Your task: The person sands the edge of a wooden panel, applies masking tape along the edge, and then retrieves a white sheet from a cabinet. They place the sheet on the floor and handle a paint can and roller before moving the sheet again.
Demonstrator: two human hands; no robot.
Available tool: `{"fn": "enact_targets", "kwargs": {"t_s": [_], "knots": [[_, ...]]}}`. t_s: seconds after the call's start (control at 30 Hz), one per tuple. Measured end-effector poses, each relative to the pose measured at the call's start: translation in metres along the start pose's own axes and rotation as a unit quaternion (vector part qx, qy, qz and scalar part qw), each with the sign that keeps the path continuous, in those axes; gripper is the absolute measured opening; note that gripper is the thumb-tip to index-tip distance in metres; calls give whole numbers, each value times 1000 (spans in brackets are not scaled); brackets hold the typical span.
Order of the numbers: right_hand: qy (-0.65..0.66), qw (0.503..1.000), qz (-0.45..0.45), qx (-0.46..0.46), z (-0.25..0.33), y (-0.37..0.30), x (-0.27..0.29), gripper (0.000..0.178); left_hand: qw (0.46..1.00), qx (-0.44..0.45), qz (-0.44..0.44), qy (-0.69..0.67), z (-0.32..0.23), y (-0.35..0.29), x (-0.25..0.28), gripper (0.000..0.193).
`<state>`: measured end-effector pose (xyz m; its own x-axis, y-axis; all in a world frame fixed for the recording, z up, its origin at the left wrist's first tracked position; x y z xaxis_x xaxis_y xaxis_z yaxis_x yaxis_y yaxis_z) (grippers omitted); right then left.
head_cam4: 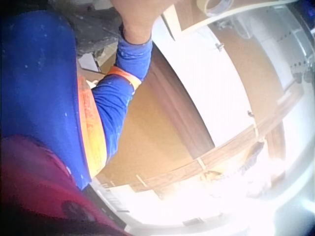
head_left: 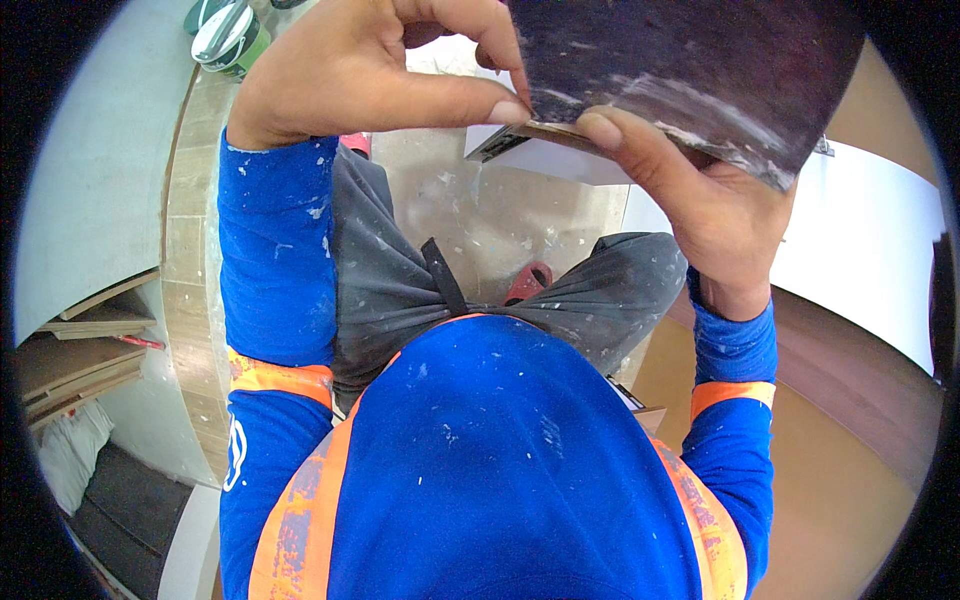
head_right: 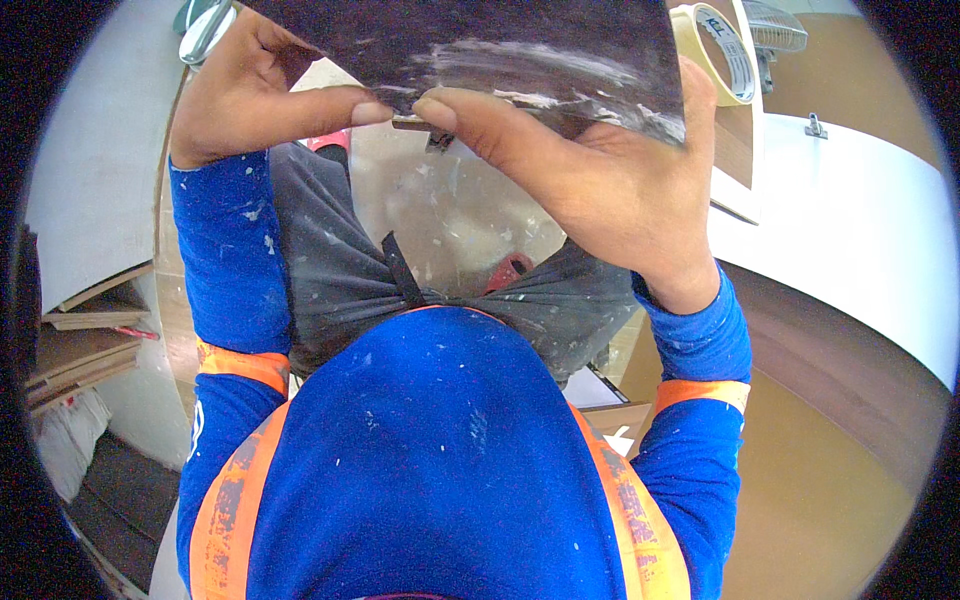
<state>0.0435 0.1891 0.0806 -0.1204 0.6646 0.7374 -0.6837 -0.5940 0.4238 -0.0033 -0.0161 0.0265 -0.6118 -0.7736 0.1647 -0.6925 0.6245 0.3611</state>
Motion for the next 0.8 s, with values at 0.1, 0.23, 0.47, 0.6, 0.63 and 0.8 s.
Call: {"fn": "enact_targets", "kwargs": {"t_s": [0.1,0.23,0.47,0.6,0.63,0.8], "knots": [[113,985,-58,-120,-12,-5,-1,28,1000,-27,9,-8,-5,6,-4,26],[135,970,-89,-180,-22,-13,-1,29,991,-131,-34,25,-18,15,-9,12],[297,940,-118,-118,-38,-6,30,33,992,-90,-69,52,-29,10,-9,13],[268,955,-61,-112,-40,-8,46,31,993,-55,-34,94,-29,9,-9,17],[244,960,-60,-121,-41,-10,47,31,993,-50,-27,102,-29,8,-8,17],[147,973,-47,-173,-36,-17,37,31,995,-70,-22,67,-21,10,-9,15]]}}
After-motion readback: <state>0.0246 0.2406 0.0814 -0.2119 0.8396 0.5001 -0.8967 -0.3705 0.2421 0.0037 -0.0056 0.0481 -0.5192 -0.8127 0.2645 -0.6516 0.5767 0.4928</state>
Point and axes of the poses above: each hand's wrist, its own y-axis towards the middle knuckle, its own x-axis out of the back of the hand, z = x × y, the point moved 5 cm from there along y, towards the middle knuckle, and after that the axes turned 6 degrees about x, right-handed, at the moved point
